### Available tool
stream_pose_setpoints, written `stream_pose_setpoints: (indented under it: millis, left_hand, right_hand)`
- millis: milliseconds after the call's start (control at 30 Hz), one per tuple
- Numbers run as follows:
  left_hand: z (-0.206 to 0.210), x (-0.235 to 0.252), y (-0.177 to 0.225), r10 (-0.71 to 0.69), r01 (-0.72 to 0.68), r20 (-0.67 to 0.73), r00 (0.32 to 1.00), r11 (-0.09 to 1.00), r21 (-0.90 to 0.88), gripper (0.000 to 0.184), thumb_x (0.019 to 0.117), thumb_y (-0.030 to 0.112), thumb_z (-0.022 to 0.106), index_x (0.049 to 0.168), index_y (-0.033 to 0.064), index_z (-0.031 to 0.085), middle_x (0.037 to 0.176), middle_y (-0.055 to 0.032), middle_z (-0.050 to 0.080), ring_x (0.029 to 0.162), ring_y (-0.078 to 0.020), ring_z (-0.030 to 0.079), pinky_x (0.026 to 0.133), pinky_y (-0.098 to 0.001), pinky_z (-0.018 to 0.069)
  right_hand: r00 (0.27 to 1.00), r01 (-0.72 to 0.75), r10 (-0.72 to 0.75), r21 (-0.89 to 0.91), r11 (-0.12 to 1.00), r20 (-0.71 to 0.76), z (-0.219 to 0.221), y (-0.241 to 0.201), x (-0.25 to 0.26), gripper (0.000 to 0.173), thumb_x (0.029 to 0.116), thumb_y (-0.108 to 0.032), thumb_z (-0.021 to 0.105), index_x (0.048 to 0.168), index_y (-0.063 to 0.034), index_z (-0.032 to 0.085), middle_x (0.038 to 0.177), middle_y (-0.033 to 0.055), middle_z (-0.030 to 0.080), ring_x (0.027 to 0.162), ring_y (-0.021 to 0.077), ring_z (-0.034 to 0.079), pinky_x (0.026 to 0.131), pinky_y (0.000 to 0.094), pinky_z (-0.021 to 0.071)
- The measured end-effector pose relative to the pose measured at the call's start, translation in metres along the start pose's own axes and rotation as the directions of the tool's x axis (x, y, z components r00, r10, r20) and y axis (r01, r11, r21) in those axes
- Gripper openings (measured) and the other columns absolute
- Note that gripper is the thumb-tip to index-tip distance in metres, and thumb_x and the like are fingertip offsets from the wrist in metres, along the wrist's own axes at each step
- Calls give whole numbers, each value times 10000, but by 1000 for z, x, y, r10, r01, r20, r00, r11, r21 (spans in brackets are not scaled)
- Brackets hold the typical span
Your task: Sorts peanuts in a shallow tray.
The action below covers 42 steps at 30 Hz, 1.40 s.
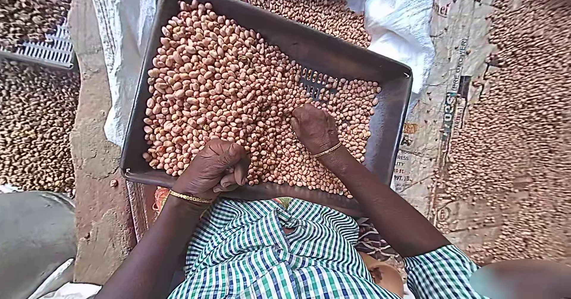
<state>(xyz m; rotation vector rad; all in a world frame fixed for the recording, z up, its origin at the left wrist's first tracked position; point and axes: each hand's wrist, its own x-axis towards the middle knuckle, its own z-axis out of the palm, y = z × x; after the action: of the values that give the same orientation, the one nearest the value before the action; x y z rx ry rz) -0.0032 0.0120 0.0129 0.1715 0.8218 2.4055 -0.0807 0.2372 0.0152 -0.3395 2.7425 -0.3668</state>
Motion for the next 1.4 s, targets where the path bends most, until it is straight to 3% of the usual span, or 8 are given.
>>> stream_pose_setpoints:
  millis: [67,200,400,600,667,800,1000,1400]
  left_hand:
    - [0,-1,0,-1,1,-7,1000,1000,1,389,1006,391,599,744,147,751,564,114,612,458,88,498,439,-68,373]
    - [-1,-3,0,14,-14,10,1000,1000,9,388,1004,390,602,739,144,743,565,115,613,474,91,510,453,-69,389]
    - [0,-1,1,17,-17,8,1000,1000,20,389,1007,392,594,750,142,744,565,113,614,469,88,509,452,-67,386]
    - [2,-1,0,17,-15,-22,1000,999,52,395,1003,397,604,721,153,733,539,119,589,447,80,494,436,-77,382]
    - [1,0,1,22,-22,-18,1000,999,43,398,1008,389,599,724,145,734,542,115,591,450,79,496,436,-78,384]
    - [1,-1,1,6,-6,-9,1000,999,51,397,1008,394,593,729,148,733,547,112,600,449,86,490,433,-72,376]
    - [2,-3,1,23,-21,-44,999,999,47,395,1009,375,602,719,138,727,533,106,586,442,74,489,432,-82,384]
    - [1,-2,0,28,-27,-31,999,998,57,394,1010,383,594,730,147,737,540,111,592,445,79,493,436,-74,381]
  right_hand:
    - [998,8,9,309,951,-54,-5,18,3,151,951,-92,647,946,38,726,824,145,673,719,252,627,684,402,492]
    - [995,93,-43,989,118,-89,7,61,-15,249,971,-115,447,946,-220,672,755,-154,639,597,-54,542,549,123,456]
    - [991,92,-49,377,922,-122,13,25,-40,157,951,-48,649,1042,12,763,828,129,629,695,203,567,668,351,483]
    - [956,258,-220,200,945,-194,18,21,-34,134,888,-47,664,902,59,743,767,180,658,630,293,644,581,415,521]
    - [968,244,-123,705,666,-220,17,40,-32,102,888,-14,613,845,-51,698,641,-85,538,529,-40,443,516,121,387]
    - [992,16,-123,999,47,-10,24,46,-44,301,979,-174,408,920,-250,693,810,-147,668,664,-44,582,595,135,481]
    - [972,220,-170,384,897,-162,30,2,-64,146,916,-46,688,1018,10,775,813,148,628,676,230,579,623,345,488]
    - [974,209,-186,199,957,-128,36,-8,-68,157,908,-58,710,996,71,725,882,226,678,733,369,701,628,493,568]
